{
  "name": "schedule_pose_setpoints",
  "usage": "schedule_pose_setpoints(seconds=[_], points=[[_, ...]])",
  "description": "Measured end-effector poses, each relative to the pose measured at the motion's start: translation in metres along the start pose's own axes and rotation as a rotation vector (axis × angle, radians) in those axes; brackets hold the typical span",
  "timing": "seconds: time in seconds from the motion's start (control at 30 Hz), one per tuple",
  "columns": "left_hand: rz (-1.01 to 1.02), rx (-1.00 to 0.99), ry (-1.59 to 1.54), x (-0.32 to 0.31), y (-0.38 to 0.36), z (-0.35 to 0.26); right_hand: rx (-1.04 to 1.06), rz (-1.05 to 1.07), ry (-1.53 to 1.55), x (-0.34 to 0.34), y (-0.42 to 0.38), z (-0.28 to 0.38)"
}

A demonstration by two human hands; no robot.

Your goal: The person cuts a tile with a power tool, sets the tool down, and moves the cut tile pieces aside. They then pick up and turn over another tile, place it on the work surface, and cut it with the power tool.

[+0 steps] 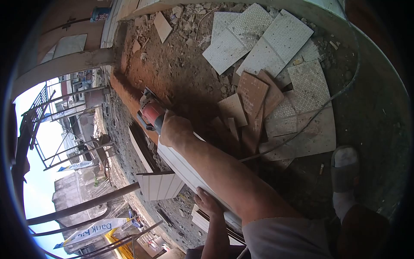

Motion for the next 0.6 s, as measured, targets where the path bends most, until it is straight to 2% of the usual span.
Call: schedule_pose_setpoints(seconds=[0.4, 0.47, 0.6], points=[[-0.023, 0.073, 0.008, -0.0019, -0.0036, -0.0024, 0.022, -0.047, 0.034, -0.0026, -0.001, -0.0032], [-0.005, 0.151, 0.083, -0.0009, -0.0024, 0.0028, 0.026, -0.055, 0.028, -0.0039, -0.0004, -0.0044], [-0.042, 0.177, 0.185, -0.0011, -0.0065, -0.0065, 0.027, -0.06, 0.024, -0.0045, -0.0015, -0.0043]])
Point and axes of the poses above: each hand's wrist, its own y-axis towards the middle knuckle, its own x-axis out of the back of the hand, z = x × y, the point moved 6 cm from there along y, towards the middle knuckle, and after that the axes turned 11 degrees about z, right-handed, at the moved point
